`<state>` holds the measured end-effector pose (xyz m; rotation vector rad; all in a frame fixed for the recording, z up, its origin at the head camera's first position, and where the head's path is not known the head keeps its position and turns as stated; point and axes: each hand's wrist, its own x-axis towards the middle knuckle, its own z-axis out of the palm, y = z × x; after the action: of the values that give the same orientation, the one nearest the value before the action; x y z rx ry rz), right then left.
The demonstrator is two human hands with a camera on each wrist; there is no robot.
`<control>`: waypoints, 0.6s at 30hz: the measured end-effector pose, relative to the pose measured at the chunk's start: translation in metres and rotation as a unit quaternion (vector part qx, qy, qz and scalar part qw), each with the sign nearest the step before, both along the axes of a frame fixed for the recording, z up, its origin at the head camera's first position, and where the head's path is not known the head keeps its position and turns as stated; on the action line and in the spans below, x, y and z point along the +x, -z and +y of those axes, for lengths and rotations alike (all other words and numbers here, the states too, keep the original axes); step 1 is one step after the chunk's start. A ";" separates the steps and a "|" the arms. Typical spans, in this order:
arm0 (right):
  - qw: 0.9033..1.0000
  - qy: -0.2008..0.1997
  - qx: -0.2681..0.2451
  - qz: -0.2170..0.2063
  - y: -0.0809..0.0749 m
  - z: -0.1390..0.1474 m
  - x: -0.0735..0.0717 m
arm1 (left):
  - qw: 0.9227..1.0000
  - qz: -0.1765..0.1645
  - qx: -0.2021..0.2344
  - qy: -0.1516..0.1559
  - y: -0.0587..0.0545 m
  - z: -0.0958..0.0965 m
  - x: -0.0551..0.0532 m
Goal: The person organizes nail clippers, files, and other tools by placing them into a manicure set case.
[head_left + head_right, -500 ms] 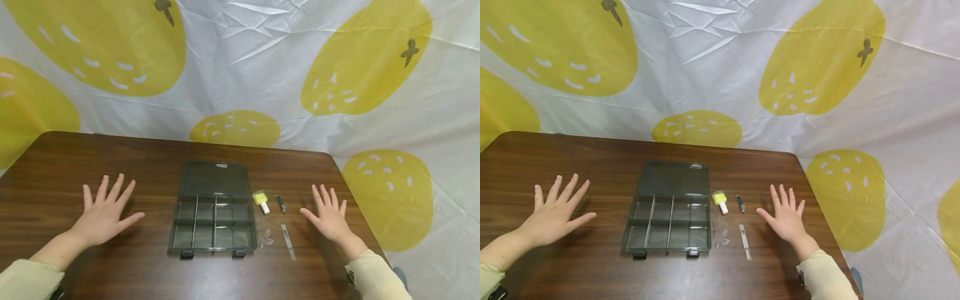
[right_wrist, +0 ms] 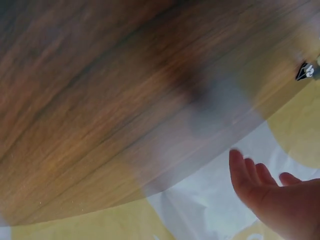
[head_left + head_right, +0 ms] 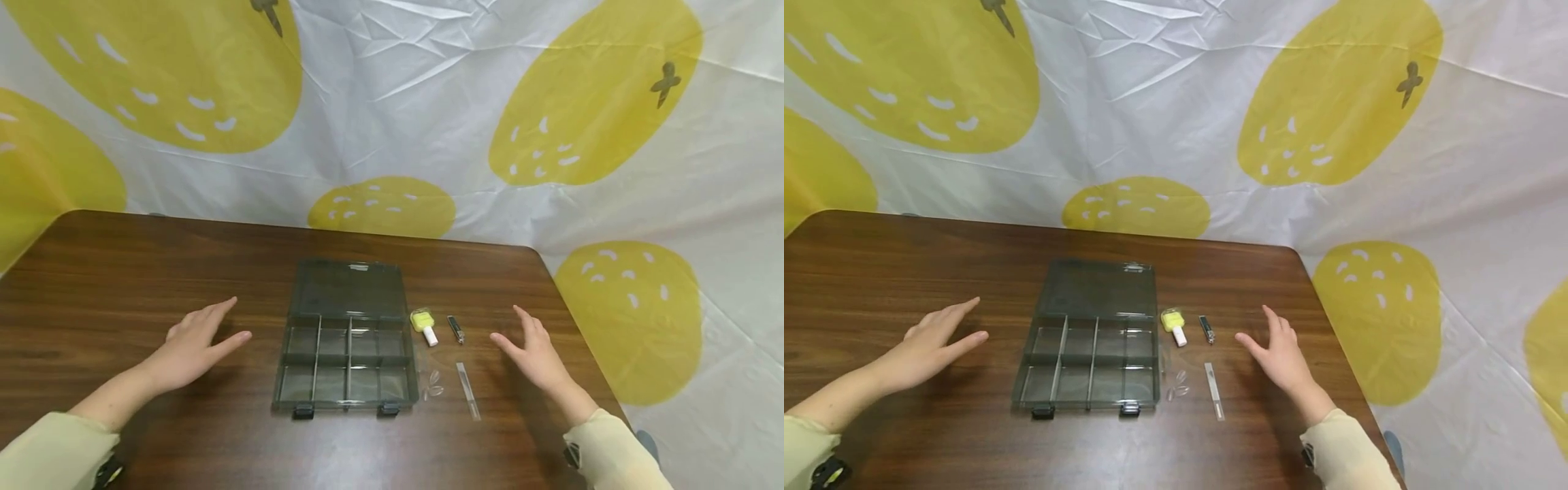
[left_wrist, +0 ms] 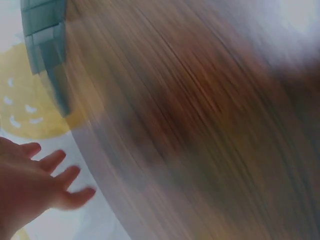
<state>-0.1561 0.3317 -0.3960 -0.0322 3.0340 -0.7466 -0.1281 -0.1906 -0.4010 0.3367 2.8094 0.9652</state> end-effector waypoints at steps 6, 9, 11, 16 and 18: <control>0.998 0.023 -0.044 -0.037 0.001 -0.009 0.004 | 0.988 -0.087 0.125 0.005 0.000 0.013 -0.007; 0.994 0.030 -0.086 -0.061 0.002 -0.017 0.009 | 0.973 -0.139 0.186 -0.001 0.003 0.018 -0.009; 0.989 0.032 -0.120 -0.079 0.003 -0.021 0.012 | 0.959 -0.175 0.224 -0.008 0.004 0.022 -0.010; 0.981 0.022 -0.154 -0.117 0.007 -0.026 0.018 | 0.926 -0.247 0.286 -0.016 0.010 0.032 -0.010; 0.980 0.021 -0.149 -0.131 0.008 -0.029 0.021 | 0.916 -0.264 0.303 -0.012 0.012 0.036 -0.011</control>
<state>-0.1353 0.3032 -0.4042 0.1170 2.6605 -1.1062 -0.1389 -0.1548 -0.4130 0.0784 1.9897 1.6343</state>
